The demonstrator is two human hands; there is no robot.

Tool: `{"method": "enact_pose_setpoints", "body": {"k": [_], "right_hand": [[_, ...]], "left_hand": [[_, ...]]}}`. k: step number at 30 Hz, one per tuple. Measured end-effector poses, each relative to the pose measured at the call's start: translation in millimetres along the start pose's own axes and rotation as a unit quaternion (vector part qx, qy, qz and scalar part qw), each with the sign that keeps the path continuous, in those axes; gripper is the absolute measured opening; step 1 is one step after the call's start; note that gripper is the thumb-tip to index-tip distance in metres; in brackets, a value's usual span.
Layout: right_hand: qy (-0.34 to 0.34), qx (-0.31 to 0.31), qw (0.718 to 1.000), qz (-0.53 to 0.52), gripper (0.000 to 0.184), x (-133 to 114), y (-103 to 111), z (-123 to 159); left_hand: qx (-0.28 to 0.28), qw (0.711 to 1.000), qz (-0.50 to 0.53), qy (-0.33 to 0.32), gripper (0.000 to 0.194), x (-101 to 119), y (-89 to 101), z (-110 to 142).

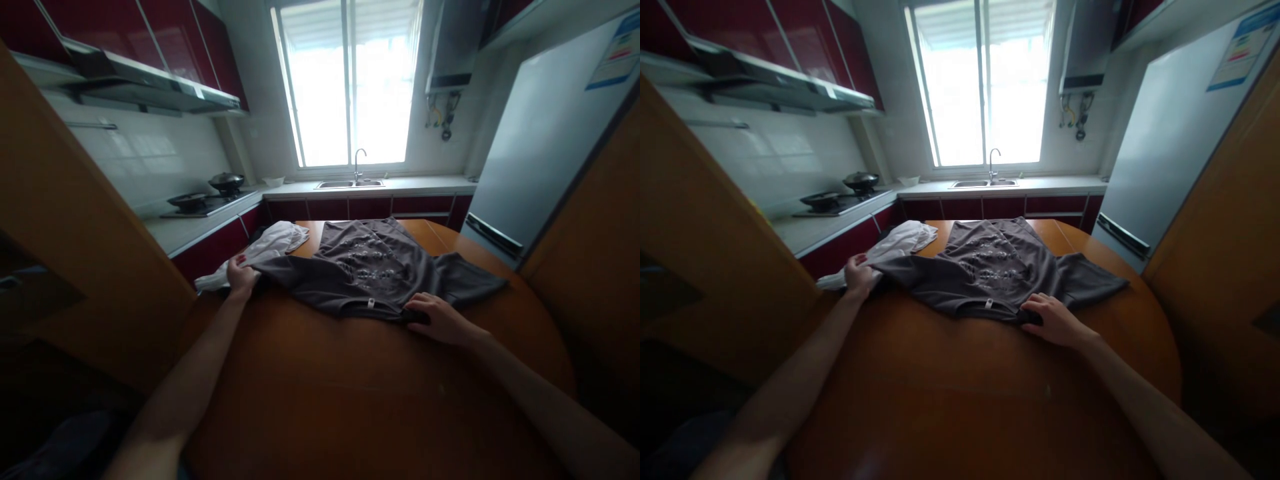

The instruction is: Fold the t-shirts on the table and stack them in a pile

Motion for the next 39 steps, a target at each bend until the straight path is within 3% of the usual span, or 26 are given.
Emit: {"method": "enact_pose_setpoints", "body": {"k": [2, 3, 5, 7, 8, 9, 10, 11, 12, 14, 16, 19, 23, 25, 27, 28, 30, 31, 32, 33, 35, 36, 37, 39], "right_hand": [[0.015, 0.012, 1.0, 0.008, 0.04, -4, 1, 0], [0.025, 0.014, 1.0, 0.009, 0.041, -6, 2, -1], [0.041, 0.011, 0.999, 0.01, 0.036, -8, 1, -1], [0.048, 0.007, 0.999, 0.012, 0.03, -10, 1, -2], [0.049, 0.006, 0.999, 0.014, 0.029, -11, 1, -2], [0.049, 0.005, 0.999, 0.015, 0.029, -13, 1, -2], [0.05, 0.004, 0.999, 0.016, 0.031, -15, 2, -3], [0.051, 0.004, 0.999, 0.017, 0.032, -17, 3, -3], [0.052, 0.003, 0.999, 0.017, 0.033, -19, 4, -3], [0.05, 0.002, 0.999, 0.015, 0.032, -22, 6, -4], [0.041, 0.005, 0.999, 0.007, 0.028, -23, 7, -4], [0.008, 0.02, 0.999, -0.033, 0.026, -17, 7, -3], [-0.083, 0.011, 0.989, -0.124, 0.033, -5, 11, 1], [-0.112, -0.028, 0.978, -0.171, 0.032, -6, 18, 6], [-0.12, -0.113, 0.956, -0.242, 0.033, -15, 26, 12], [-0.121, -0.178, 0.933, -0.287, 0.038, -21, 28, 15], [-0.118, -0.326, 0.858, -0.378, 0.057, -34, 30, 24], [-0.117, -0.376, 0.822, -0.411, 0.065, -38, 30, 26], [-0.117, -0.39, 0.804, -0.433, 0.068, -38, 29, 26], [-0.121, -0.361, 0.812, -0.443, 0.065, -33, 28, 23], [-0.145, -0.184, 0.881, -0.412, 0.05, -11, 27, 11], [-0.164, -0.062, 0.913, -0.367, 0.042, 4, 28, 6], [-0.186, 0.051, 0.932, -0.307, 0.036, 21, 29, 3], [-0.23, 0.206, 0.932, -0.188, 0.029, 50, 33, 4]], "left_hand": [[0.079, 0.996, -0.028, -0.016, 0.04, 6, 13.4, -3], [0.089, 0.995, -0.033, -0.033, 0.041, 12, 13.6, 0], [0.046, 0.996, -0.033, -0.075, 0.033, 30, 3.0, 12], [-0.111, 0.985, -0.025, -0.127, 0.021, 52, -18.7, 35], [-0.264, 0.95, -0.021, -0.163, 0.021, 63, -33.0, 52], [-0.411, 0.89, -0.014, -0.199, 0.025, 73, -44.7, 74], [-0.516, 0.826, -0.008, -0.227, 0.03, 81, -52.5, 94], [-0.587, 0.771, -0.002, -0.248, 0.036, 86, -57.6, 113], [-0.617, 0.742, 0.001, -0.263, 0.042, 89, -61.2, 127], [-0.622, 0.731, -0.005, -0.28, 0.043, 91, -66.7, 144], [-0.597, 0.749, -0.016, -0.287, 0.03, 90, -70.1, 148], [-0.587, 0.758, -0.003, -0.285, 0.027, 92, -69.5, 145], [-0.619, 0.75, 0.019, -0.231, 0.02, 106, -60.1, 145], [-0.661, 0.726, 0.014, -0.19, 0.019, 112, -54.0, 151], [-0.732, 0.666, 0.014, -0.144, 0.021, 117, -47.3, 161], [-0.78, 0.616, 0.018, -0.113, 0.025, 119, -43.4, 166], [-0.866, 0.496, 0.035, -0.044, 0.04, 123, -35.1, 174], [-0.888, 0.456, 0.05, -0.013, 0.048, 125, -32.5, 174], [-0.89, 0.452, 0.066, 0.008, 0.053, 125, -32.7, 171], [-0.867, 0.491, 0.083, 0.017, 0.054, 125, -36.1, 164], [-0.744, 0.661, 0.101, -0.004, 0.048, 116, -48.9, 141], [-0.651, 0.753, 0.093, -0.026, 0.042, 108, -54.8, 127], [-0.556, 0.827, 0.072, -0.051, 0.038, 97, -59.2, 114], [-0.4, 0.912, -0.001, -0.089, 0.03, 72, -64.1, 90]]}}
Point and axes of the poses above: each hand's wrist, its own z-axis away from the middle knuckle, its own y-axis out of the back of the hand, x = y × z, the point moved 3 cm from there along -z, towards the middle knuckle, and after that the axes turned 6 degrees about x, right-handed, at the moved point
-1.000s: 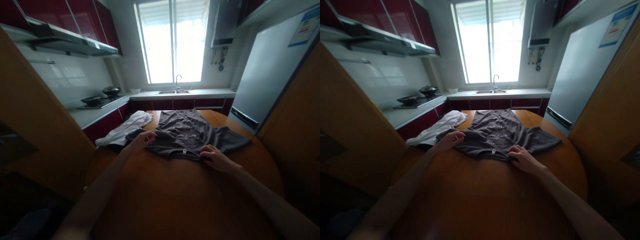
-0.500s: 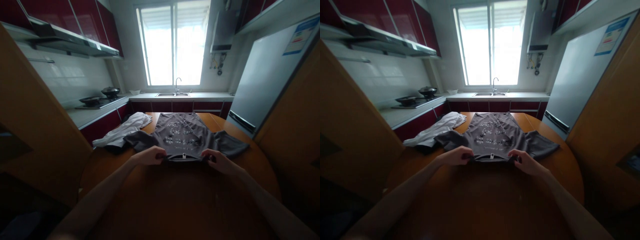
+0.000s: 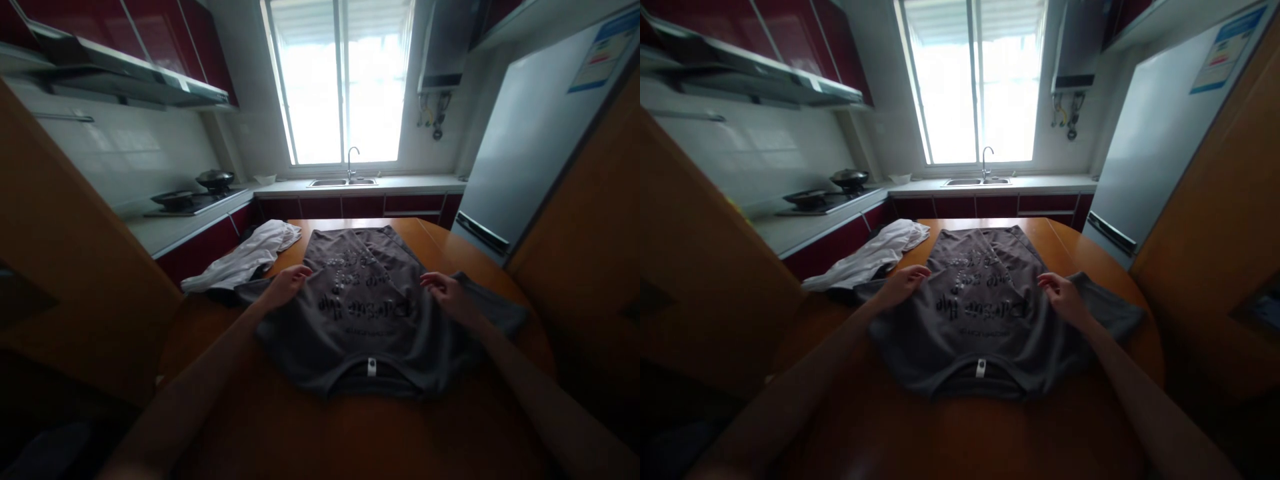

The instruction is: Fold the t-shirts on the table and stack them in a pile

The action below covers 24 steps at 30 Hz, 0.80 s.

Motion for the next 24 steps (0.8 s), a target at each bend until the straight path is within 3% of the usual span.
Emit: {"method": "enact_pose_setpoints", "body": {"k": [2, 4, 8, 11, 17, 21, 24], "right_hand": [[0.002, 0.093, 0.993, 0.075, 0.03, 18, 11, -8], [0.019, 0.124, 0.983, 0.137, 0.034, 29, 21, -10], [0.09, 0.091, 0.964, 0.234, 0.037, 37, 30, -3], [0.105, 0.049, 0.955, 0.274, 0.037, 44, 33, 11], [0.019, 0.009, 0.935, 0.354, 0.058, 64, 44, 43], [-0.057, 0.006, 0.916, 0.396, 0.072, 69, 55, 59], [-0.099, -0.008, 0.9, 0.425, 0.077, 67, 63, 68]], "left_hand": [[0.052, 0.997, -0.056, 0.018, 0.028, -26, 9.6, -9], [0.055, 0.994, -0.083, 0.035, 0.029, -42, 20.5, -13], [0.044, 0.99, -0.132, -0.02, 0.029, -46, 37.1, -4], [0.042, 0.984, -0.156, -0.074, 0.032, -44, 34.5, 18], [-0.007, 0.971, -0.232, -0.048, 0.06, -77, 18.5, 68], [-0.054, 0.95, -0.308, -0.006, 0.071, -97, 18.2, 88], [-0.074, 0.934, -0.346, 0.052, 0.08, -100, 22.0, 102]]}}
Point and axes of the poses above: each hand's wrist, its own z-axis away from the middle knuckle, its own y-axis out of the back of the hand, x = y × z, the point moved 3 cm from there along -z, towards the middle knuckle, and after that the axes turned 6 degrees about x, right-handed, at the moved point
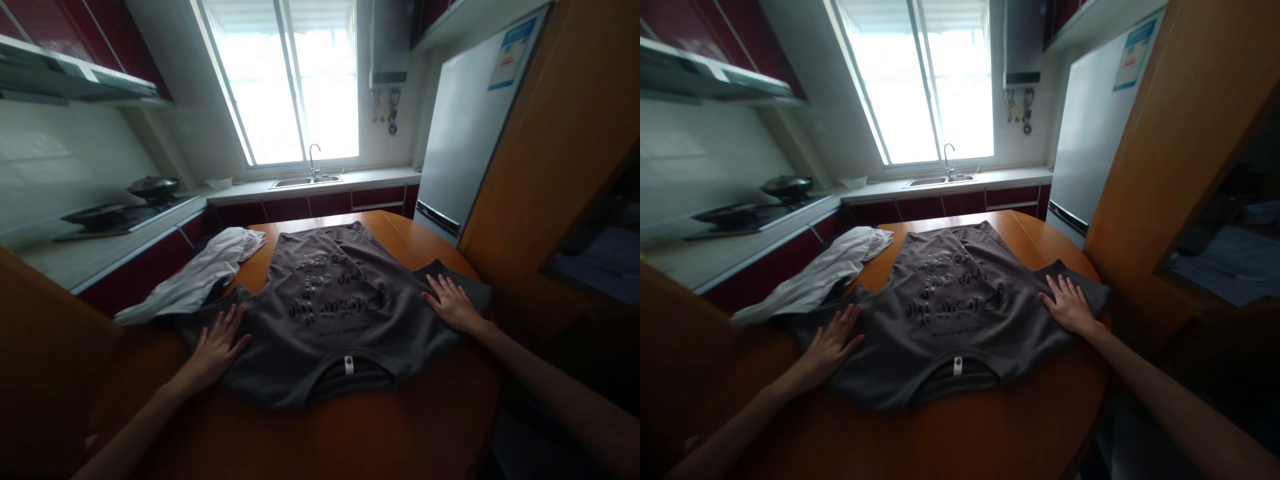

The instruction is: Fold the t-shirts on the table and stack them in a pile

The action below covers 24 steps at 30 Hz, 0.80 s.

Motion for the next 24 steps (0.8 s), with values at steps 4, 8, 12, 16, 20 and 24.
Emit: {"method": "enact_pose_setpoints", "body": {"k": [4, 8, 12, 16, 20, 24], "right_hand": [[-0.024, -0.016, 0.998, 0.056, 0.077, 8, 6, 23], [-0.026, -0.034, 0.996, 0.077, 0.079, 20, 9, 54], [-0.03, -0.021, 0.997, 0.07, 0.079, 25, 26, 49], [0.062, 0.03, 0.998, 0.005, 0.059, -13, 52, -14], [0.119, 0.011, 0.992, -0.043, 0.037, -79, 61, -91], [0.102, -0.049, 0.993, -0.029, 0.024, -138, 44, -148]], "left_hand": [[-0.021, 0.997, -0.042, 0.058, 0.086, -4, 2.8, 37], [-0.042, 0.994, -0.066, 0.079, 0.084, -15, 6.1, 83], [-0.077, 0.992, -0.043, 0.087, 0.09, -29, 25.1, 86], [-0.016, 0.997, 0.039, 0.057, 0.077, -22, 63.7, 15], [0.034, 0.994, 0.092, 0.046, 0.058, 3, 83.1, -83], [0.051, 0.993, 0.098, 0.041, 0.033, 22, 70.1, -163]]}}
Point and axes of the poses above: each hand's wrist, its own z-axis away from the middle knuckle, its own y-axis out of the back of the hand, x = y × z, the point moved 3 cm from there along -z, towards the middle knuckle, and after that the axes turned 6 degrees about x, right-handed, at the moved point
